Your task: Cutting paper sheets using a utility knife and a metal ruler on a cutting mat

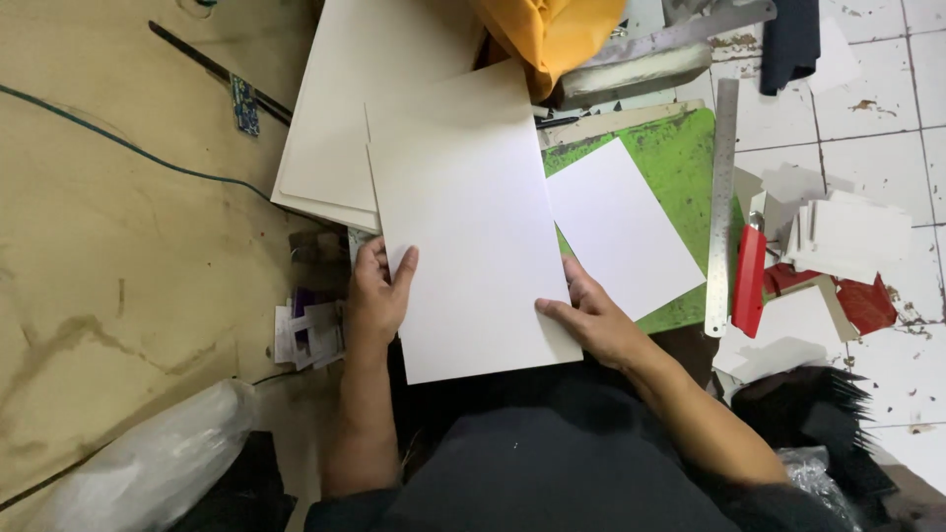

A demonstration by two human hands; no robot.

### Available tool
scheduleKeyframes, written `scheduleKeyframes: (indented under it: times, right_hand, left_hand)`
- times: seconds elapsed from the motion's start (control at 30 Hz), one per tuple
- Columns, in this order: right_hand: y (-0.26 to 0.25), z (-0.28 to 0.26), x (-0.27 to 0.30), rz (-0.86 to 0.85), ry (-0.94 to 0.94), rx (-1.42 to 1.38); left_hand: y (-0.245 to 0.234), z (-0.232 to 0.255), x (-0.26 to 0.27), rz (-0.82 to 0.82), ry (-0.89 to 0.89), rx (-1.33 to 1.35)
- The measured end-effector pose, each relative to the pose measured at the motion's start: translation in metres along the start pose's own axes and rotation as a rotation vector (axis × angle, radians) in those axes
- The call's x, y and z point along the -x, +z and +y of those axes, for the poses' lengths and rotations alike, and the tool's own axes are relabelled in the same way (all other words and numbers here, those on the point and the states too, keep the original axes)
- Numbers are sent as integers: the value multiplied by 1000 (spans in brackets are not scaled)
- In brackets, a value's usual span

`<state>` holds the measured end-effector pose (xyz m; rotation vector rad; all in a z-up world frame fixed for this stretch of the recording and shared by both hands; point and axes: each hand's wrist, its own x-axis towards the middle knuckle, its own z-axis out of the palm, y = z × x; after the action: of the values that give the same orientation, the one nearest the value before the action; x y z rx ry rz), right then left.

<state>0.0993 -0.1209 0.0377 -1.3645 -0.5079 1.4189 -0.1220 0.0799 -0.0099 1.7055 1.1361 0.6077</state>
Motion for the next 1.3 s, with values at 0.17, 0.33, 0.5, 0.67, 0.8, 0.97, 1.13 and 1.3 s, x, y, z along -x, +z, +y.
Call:
scheduleKeyframes:
  times: [0.17,0.33,0.5,0.67,0.8,0.97,1.13,1.3]
  right_hand:
    - [-10,39,9,-33,-33,-26]
    - [-1,1,22,-21,-157,-31]
    - [2,-31,34,-63,-349,230]
    - [7,-37,33,-127,-427,348]
    - [9,-18,26,-247,-479,284]
    - [16,-16,20,-213,-477,180]
    - [8,-2,9,-187,-470,142]
    - [3,1,4,-210,-444,158]
  left_hand:
    - [4,4,9,18,104,-82]
    - [33,-12,37,62,203,-11]
    - [55,5,60,175,487,-482]
    - [57,105,62,-324,234,-205]
    - [56,139,51,-514,-225,-128]
    - [52,81,31,-525,-93,144]
    - [48,116,34,-564,112,424]
    - [49,107,31,-574,145,472]
